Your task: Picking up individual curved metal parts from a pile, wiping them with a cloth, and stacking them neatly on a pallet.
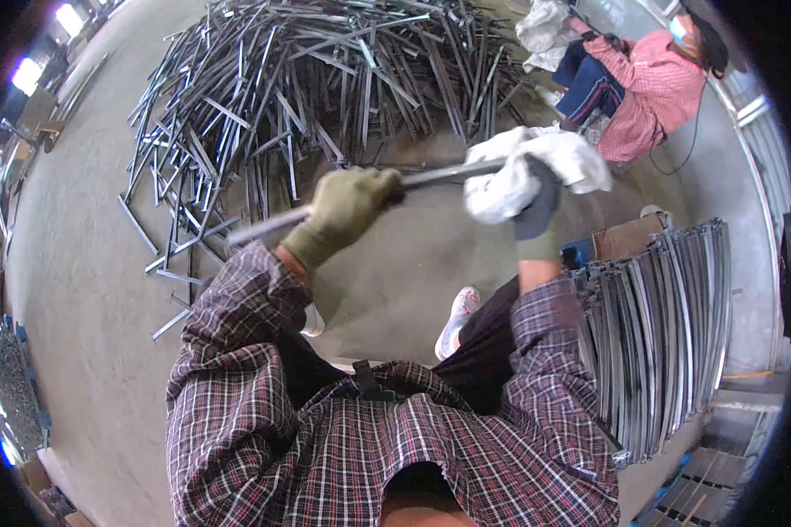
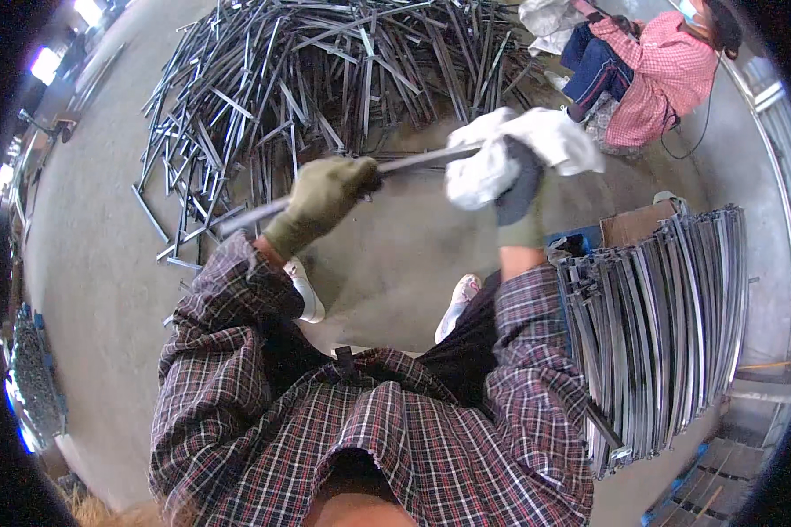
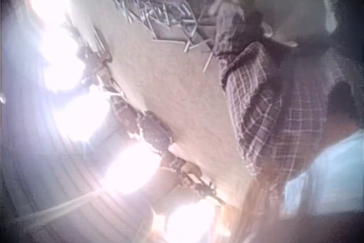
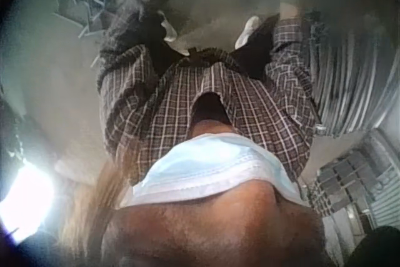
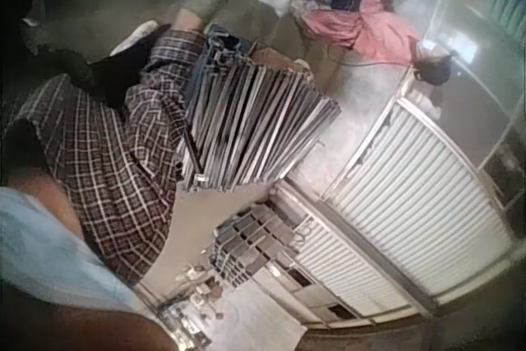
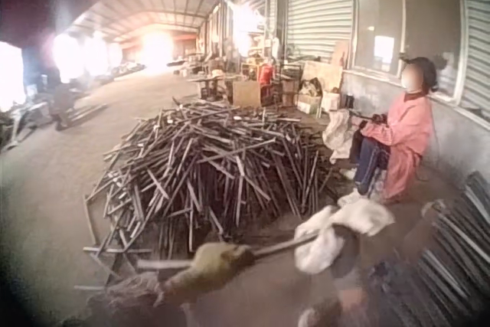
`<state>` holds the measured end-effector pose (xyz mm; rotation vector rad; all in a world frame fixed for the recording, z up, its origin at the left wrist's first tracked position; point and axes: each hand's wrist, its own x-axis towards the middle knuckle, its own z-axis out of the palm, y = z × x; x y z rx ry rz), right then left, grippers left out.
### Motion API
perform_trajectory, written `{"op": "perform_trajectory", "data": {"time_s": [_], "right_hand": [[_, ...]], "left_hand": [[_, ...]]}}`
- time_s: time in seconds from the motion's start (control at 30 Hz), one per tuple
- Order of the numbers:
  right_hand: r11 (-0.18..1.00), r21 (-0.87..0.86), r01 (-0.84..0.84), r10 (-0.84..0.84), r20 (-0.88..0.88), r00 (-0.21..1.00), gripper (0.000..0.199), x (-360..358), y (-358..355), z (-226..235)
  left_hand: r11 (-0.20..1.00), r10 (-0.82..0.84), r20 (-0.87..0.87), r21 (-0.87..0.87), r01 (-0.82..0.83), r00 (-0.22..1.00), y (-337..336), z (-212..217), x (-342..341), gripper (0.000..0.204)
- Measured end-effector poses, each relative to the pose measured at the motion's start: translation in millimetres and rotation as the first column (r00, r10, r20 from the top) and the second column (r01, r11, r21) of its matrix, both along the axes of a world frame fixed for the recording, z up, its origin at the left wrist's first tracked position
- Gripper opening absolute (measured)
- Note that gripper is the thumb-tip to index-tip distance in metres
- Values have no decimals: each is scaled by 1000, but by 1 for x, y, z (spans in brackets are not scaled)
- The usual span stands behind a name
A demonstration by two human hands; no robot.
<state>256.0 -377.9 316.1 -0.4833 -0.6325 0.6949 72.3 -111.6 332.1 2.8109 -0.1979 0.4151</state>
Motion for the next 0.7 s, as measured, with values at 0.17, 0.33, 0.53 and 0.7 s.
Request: {"op": "perform_trajectory", "data": {"time_s": [0.17, 0.33, 0.53, 0.7], "right_hand": [[981, 95, -169, 178, -94, 980, 24, 37, -27, -19], [869, -447, 209, -362, -288, 887, 26, -57, 87, -47], [894, -410, 182, -342, -359, 868, 27, 55, -26, -12], [797, -489, 354, -457, -106, 883, 41, -20, 55, -133]], "left_hand": [[990, 75, 143, 104, -91, 987, 12, 17, 1, 20], [995, 51, 44, -87, -47, 998, -2, -7, -7, 20], [988, 15, -4, -155, -16, 1000, 32, 0, -35, 20], [982, 60, -147, -167, -85, 987, 6, -5, -14, 21]]}}
